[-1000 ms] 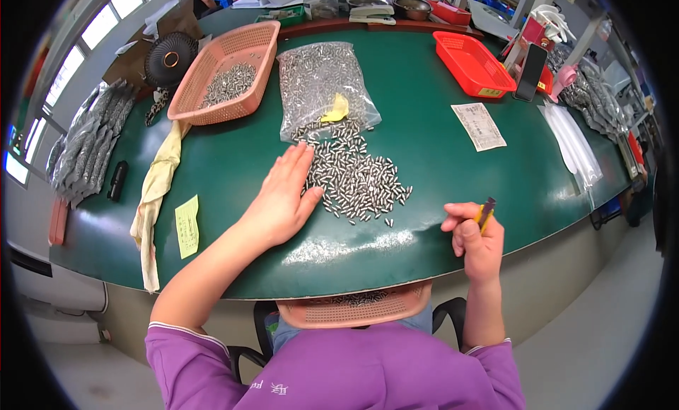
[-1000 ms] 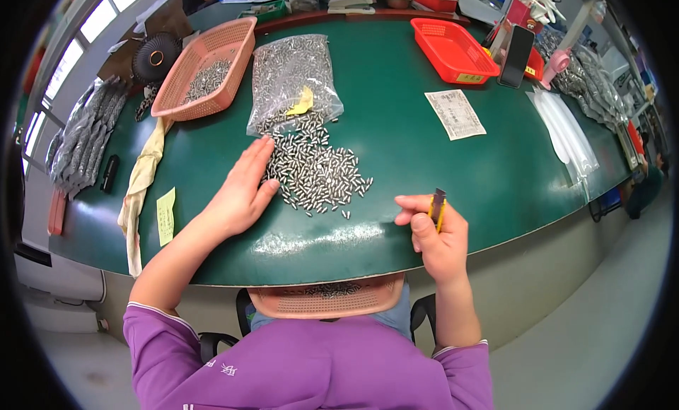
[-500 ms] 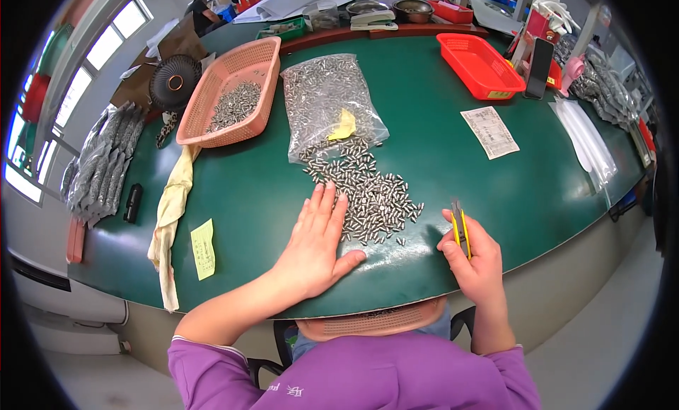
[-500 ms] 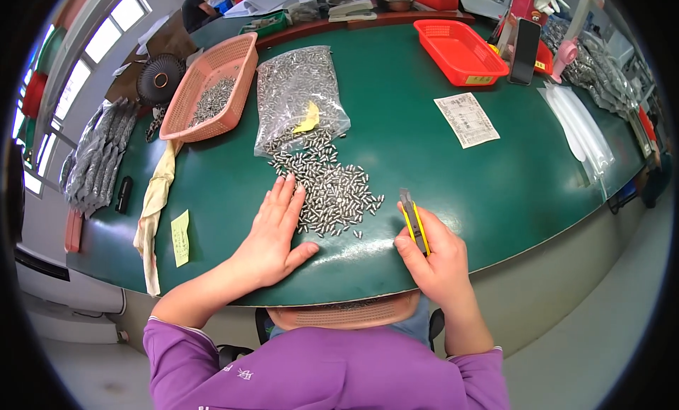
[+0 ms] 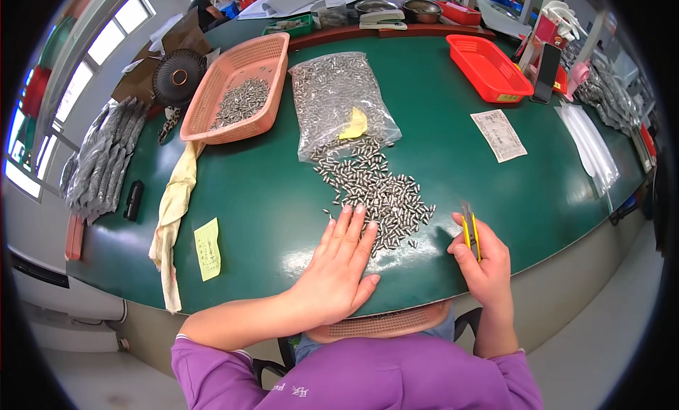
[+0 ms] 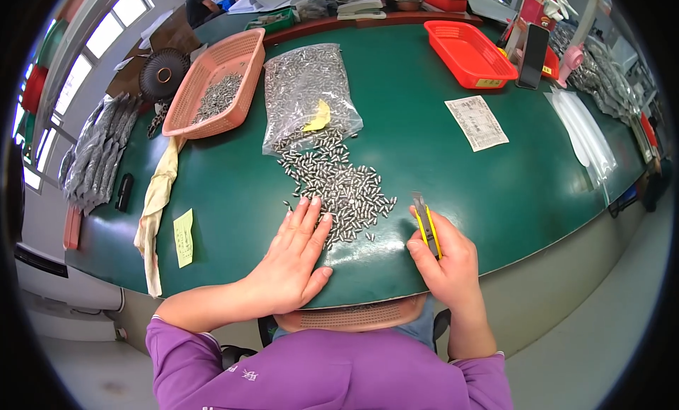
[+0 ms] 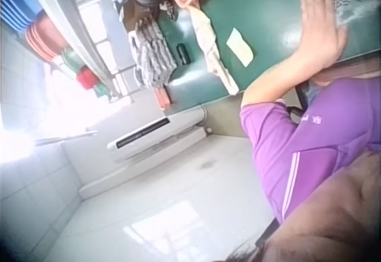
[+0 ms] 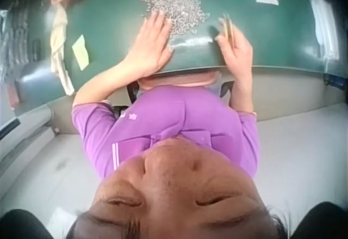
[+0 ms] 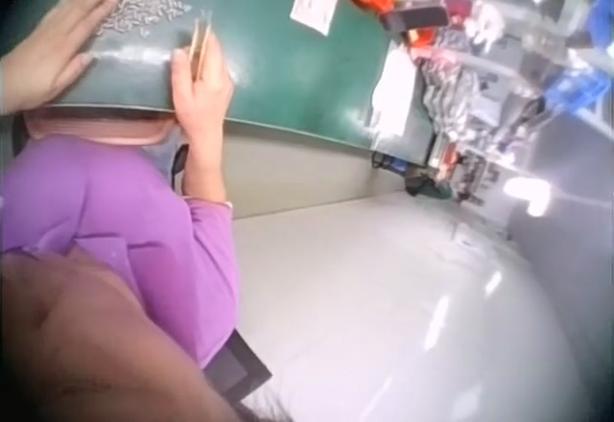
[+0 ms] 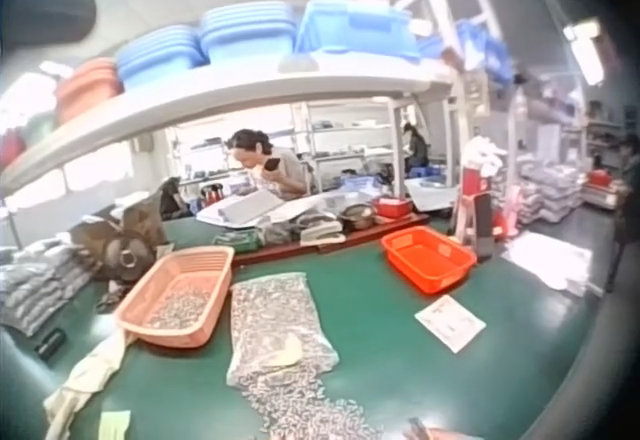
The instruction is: Processing small metal components using a utility knife to scrape or trim them on a workbench.
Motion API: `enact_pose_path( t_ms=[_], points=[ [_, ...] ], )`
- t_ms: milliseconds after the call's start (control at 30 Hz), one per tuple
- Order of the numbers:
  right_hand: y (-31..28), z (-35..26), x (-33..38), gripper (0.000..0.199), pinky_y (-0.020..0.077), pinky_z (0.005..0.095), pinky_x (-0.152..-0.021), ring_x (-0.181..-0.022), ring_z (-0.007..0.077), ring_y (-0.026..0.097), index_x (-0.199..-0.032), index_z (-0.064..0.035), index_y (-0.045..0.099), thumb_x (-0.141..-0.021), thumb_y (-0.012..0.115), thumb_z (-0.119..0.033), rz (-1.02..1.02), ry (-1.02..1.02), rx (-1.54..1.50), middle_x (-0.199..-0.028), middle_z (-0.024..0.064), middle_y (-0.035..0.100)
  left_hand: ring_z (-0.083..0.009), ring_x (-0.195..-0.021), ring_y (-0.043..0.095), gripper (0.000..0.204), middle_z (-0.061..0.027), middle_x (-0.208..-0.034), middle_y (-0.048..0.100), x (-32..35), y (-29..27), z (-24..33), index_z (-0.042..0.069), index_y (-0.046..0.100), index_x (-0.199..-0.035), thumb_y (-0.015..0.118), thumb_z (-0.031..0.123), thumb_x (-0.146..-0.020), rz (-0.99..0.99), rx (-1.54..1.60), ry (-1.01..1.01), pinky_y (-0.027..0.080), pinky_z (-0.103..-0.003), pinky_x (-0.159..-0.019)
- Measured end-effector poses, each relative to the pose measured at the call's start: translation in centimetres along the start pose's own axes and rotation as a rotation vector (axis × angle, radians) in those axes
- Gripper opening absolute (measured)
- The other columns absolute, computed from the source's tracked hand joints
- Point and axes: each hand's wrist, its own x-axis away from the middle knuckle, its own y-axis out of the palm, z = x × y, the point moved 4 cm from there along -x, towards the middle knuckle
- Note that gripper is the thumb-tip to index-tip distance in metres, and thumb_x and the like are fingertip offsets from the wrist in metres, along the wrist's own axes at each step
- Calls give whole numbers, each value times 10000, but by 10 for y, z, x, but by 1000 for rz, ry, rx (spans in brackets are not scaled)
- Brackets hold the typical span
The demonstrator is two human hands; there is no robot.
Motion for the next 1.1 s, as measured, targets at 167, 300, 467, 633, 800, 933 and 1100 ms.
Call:
enact_pose_path(
  t_ms=[167,300,467,633,800,933,1100],
  points=[
    [0,2,0,388,527,287,-718,-737,148,651,-1297,-19,637,-920,690,-95,2,4,-11,-840,52,680,-502,-1539,67,815,-307,-1657,84,0,0,3,-36,193,-1588,598,282,-956,-37,-24,25,102,-596,-1234],
    [1,2,-3,389,529,299,-725,-748,170,662,-1300,-17,636,-923,681,-99,16,-11,1,-843,62,682,-509,-1541,28,812,-300,-1665,59,0,-4,2,-21,183,-1596,589,253,-947,-52,2,28,53,-628,-1223],
    [-1,-1,-4,398,537,306,-741,-775,178,678,-1325,-18,621,-945,672,-124,8,20,-4,-838,66,686,-498,-1539,76,765,-314,-1649,103,-8,-27,-8,-18,198,-1589,553,113,-924,88,92,-8,90,-586,-1240],
    [-4,3,2,399,508,252,-639,-676,98,612,-1377,-28,580,-1004,620,-163,2,69,-156,-822,30,687,-426,-1441,383,627,-243,-1585,339,11,-60,-29,-3,359,-1519,522,-59,-917,351,-3,-198,351,-453,-1176],
    [-3,4,0,393,467,225,-563,-611,58,548,-1380,-27,575,-1014,601,-168,-42,97,-216,-798,19,674,-381,-1280,563,429,-190,-1396,570,2,-68,-67,-1,576,-1338,598,-20,-909,370,-69,-232,475,-421,-1061],
    [-5,4,2,393,466,227,-573,-617,62,551,-1378,-30,578,-1012,605,-171,-26,111,-208,-797,18,671,-267,-950,673,297,-115,-1146,666,-17,-62,-84,14,692,-1169,692,-5,-873,289,11,-197,544,-338,-851],
    [-2,4,1,396,468,235,-590,-628,66,559,-1378,-35,582,-1010,615,-177,-14,71,-171,-797,15,670,-231,-818,643,225,-91,-1009,630,-29,-53,-83,5,705,-1086,714,1,-860,271,110,-211,531,-320,-764]
  ],
)
